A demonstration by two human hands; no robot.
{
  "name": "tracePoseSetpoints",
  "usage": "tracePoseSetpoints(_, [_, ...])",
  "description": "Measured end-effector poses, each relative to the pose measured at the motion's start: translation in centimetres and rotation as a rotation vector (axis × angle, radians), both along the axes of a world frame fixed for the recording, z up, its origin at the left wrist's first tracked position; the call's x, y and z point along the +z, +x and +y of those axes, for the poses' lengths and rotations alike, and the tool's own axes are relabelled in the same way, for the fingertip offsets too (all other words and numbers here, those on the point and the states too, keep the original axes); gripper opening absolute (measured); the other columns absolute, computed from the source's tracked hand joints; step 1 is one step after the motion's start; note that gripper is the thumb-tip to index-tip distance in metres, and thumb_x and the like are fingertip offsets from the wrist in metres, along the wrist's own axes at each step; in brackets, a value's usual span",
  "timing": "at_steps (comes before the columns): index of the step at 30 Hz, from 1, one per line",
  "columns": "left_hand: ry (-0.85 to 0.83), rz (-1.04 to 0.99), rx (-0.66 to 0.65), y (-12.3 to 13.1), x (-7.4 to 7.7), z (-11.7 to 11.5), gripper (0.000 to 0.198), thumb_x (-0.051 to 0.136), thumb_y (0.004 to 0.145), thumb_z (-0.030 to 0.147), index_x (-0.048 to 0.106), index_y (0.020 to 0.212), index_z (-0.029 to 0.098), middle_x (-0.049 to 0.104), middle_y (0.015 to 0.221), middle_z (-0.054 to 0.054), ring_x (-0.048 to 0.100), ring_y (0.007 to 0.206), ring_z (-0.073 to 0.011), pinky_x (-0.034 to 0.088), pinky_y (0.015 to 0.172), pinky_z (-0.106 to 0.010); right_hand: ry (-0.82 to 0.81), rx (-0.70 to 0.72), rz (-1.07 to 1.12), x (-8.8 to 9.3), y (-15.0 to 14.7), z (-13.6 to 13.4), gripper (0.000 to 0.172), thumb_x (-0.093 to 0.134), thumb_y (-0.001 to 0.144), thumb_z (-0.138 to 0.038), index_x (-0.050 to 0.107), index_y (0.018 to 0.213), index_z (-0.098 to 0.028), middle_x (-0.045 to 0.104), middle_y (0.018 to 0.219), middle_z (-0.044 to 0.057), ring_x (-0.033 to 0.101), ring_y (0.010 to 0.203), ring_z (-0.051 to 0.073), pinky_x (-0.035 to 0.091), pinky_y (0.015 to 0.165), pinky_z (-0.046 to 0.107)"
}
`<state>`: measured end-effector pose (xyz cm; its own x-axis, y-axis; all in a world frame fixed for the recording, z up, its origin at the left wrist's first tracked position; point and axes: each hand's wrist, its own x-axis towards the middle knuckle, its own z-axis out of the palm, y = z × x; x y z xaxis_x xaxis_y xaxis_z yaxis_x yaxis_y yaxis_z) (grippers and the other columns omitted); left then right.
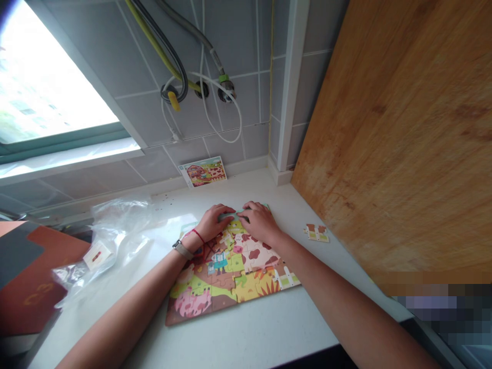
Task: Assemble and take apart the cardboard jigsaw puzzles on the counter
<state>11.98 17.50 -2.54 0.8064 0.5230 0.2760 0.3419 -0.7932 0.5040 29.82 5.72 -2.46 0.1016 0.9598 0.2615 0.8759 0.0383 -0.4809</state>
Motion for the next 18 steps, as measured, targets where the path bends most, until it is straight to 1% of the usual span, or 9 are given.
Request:
tracePoseSetpoints(6, [-0.030,0.085,0.011,-0.3,1.1,0.7,0.019,0.068,0.088,0.025,0.076,0.106,0.023,0.078,0.100,-0.005,0.070,0.094,-0.0229,0.055,0.090,-0.034,0.012,0.014,-0.010,-0.3,0.2,-0.1,0.025,0.065,0.094,-0.023,0.078,0.114,-0.029,0.069,0.118,0.007,0.062,0.111,0.024,0.045,0.101,0.042])
tracePoseSetpoints(10, [-0.082,0.167,0.022,-1.0,1.8,1.5,0.024,0.074,0.083,0.025,0.078,0.107,0.024,0.079,0.099,-0.005,0.073,0.089,-0.0230,0.057,0.084,-0.032,-0.001,0.019,-0.010,-0.2,0.2,-0.1,0.025,0.065,0.094,-0.024,0.079,0.114,-0.029,0.069,0.119,0.008,0.062,0.111,0.025,0.045,0.101,0.042])
tracePoseSetpoints(13, [-0.092,0.238,0.026,-1.4,2.4,1.8,0.025,0.073,0.084,0.024,0.079,0.108,0.025,0.080,0.099,-0.006,0.074,0.087,-0.0241,0.057,0.081,-0.033,0.005,0.029,-0.003,-0.4,0.3,-0.1,0.025,0.065,0.094,-0.024,0.078,0.115,-0.028,0.069,0.120,0.008,0.062,0.111,0.025,0.045,0.102,0.043])
tracePoseSetpoints(15, [-0.044,0.264,-0.007,-1.6,2.8,1.7,0.024,0.070,0.088,0.025,0.079,0.110,0.025,0.080,0.101,-0.007,0.074,0.091,-0.0256,0.057,0.085,-0.034,0.015,0.038,0.001,-0.6,0.5,0.0,0.026,0.064,0.094,-0.023,0.078,0.116,-0.029,0.069,0.121,0.009,0.062,0.112,0.025,0.045,0.102,0.043])
tracePoseSetpoints(18, [0.029,0.282,-0.093,-2.1,3.5,0.8,0.032,0.064,0.094,0.031,0.072,0.124,0.025,0.076,0.117,-0.010,0.072,0.105,-0.0273,0.055,0.093,-0.037,0.019,0.052,0.013,-0.8,0.7,0.0,0.027,0.063,0.095,-0.023,0.077,0.118,-0.028,0.069,0.122,0.009,0.062,0.113,0.025,0.045,0.103,0.043])
